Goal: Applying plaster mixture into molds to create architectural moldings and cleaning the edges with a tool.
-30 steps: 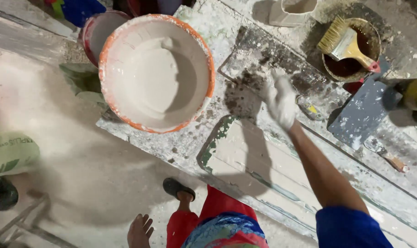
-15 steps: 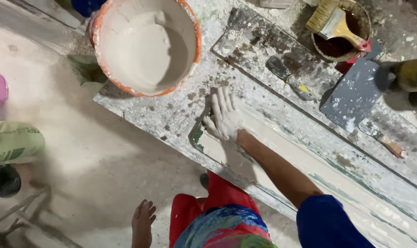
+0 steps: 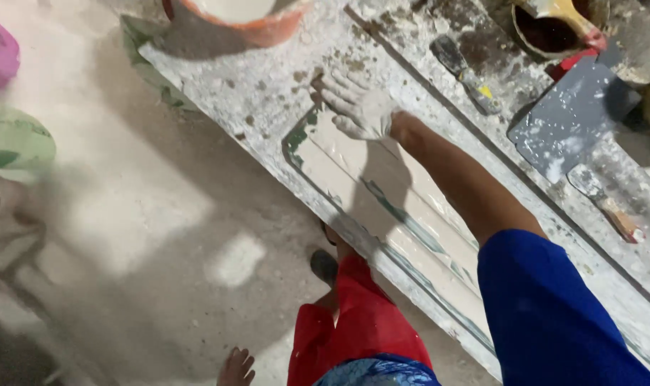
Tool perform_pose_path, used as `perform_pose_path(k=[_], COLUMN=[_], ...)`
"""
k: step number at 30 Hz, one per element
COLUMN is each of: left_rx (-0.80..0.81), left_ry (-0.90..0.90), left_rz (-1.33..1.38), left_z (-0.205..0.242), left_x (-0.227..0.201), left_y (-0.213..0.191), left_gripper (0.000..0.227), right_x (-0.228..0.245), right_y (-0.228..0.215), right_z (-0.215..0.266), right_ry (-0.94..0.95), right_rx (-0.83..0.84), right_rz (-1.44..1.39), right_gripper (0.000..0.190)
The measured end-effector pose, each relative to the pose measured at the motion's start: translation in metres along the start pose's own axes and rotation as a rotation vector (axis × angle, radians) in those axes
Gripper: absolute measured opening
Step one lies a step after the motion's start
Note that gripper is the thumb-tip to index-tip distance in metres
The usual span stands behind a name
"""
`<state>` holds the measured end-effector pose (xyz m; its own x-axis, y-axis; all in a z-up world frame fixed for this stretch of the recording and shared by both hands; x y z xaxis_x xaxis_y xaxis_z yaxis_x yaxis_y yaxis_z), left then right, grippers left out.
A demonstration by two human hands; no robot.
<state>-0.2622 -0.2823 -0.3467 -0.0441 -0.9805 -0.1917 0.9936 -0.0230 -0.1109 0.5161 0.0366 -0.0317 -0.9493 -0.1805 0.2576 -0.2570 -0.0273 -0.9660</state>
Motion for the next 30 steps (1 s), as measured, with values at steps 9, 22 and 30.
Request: perform_pose_path(k=[9,22,30], left_rx=[-0.188,-0.195,-0.002], left_ry=[0.014,0.179,0.286], left_rz=[-0.235,-0.232,-0.316], left_z=[0.1,0.29,0.292], left_x=[0.115,0.316,0.47], left_y=[0.022,0.216,0.224], left_gripper=[0.085,0.059,0.064], right_x=[0.042,0.075,0.113], right_y=[-0.032,-0.038,-0.043], right_z=[0.165,0.539,0.778], right_ry=[-0.065,0.006,-0.017], right_rx=[-0.06,-0.032,-0.159], right_rz=[0.037,-0.084,-0.145], right_gripper=[0.063,0.06,0.059])
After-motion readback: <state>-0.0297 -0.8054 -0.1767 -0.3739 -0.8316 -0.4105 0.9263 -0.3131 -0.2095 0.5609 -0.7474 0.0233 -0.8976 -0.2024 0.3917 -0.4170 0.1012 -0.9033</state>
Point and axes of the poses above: each hand's wrist, its own z-axis away from the middle knuckle, its own y-axis out of the palm, x = y × z, the point moved 10 cm from there along -z, towards the middle knuckle, and after that the axes turned 8 degrees about y, right-handed, at the moved point
